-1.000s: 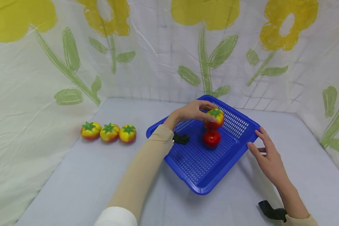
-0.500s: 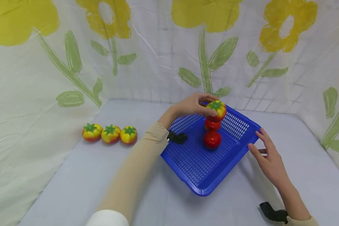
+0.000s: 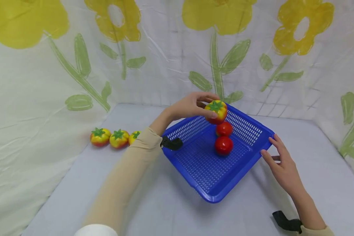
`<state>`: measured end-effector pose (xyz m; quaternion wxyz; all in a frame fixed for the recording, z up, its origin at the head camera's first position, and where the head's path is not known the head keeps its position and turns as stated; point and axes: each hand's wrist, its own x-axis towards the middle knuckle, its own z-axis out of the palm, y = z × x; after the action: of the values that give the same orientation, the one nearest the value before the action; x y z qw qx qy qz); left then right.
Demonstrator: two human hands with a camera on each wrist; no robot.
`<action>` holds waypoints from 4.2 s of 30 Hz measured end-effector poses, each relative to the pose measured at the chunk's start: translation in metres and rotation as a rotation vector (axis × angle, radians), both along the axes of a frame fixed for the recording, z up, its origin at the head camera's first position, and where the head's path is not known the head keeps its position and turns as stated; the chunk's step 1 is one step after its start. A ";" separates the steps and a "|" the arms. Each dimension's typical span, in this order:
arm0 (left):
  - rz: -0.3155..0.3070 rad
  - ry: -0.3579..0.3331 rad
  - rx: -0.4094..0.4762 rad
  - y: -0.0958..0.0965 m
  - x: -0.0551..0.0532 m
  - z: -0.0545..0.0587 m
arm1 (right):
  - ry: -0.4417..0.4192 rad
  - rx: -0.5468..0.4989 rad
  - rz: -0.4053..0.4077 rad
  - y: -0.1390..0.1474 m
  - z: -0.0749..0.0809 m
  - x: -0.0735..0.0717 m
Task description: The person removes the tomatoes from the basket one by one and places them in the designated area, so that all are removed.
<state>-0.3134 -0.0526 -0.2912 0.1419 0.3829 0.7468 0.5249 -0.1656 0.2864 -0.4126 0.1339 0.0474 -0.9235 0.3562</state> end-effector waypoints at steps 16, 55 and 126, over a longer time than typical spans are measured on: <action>0.290 0.038 0.032 -0.074 0.040 -0.016 | -0.005 0.002 -0.004 0.001 0.001 -0.001; 0.637 -0.248 -0.094 -0.249 0.127 -0.123 | 0.000 0.004 -0.002 0.001 -0.001 -0.001; 0.609 -0.298 -0.171 -0.253 0.126 -0.140 | -0.005 0.001 0.003 0.001 0.001 -0.001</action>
<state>-0.1870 -0.3051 -0.4308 0.1177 0.0482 0.8393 0.5286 -0.1661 0.2877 -0.4120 0.1311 0.0478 -0.9239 0.3563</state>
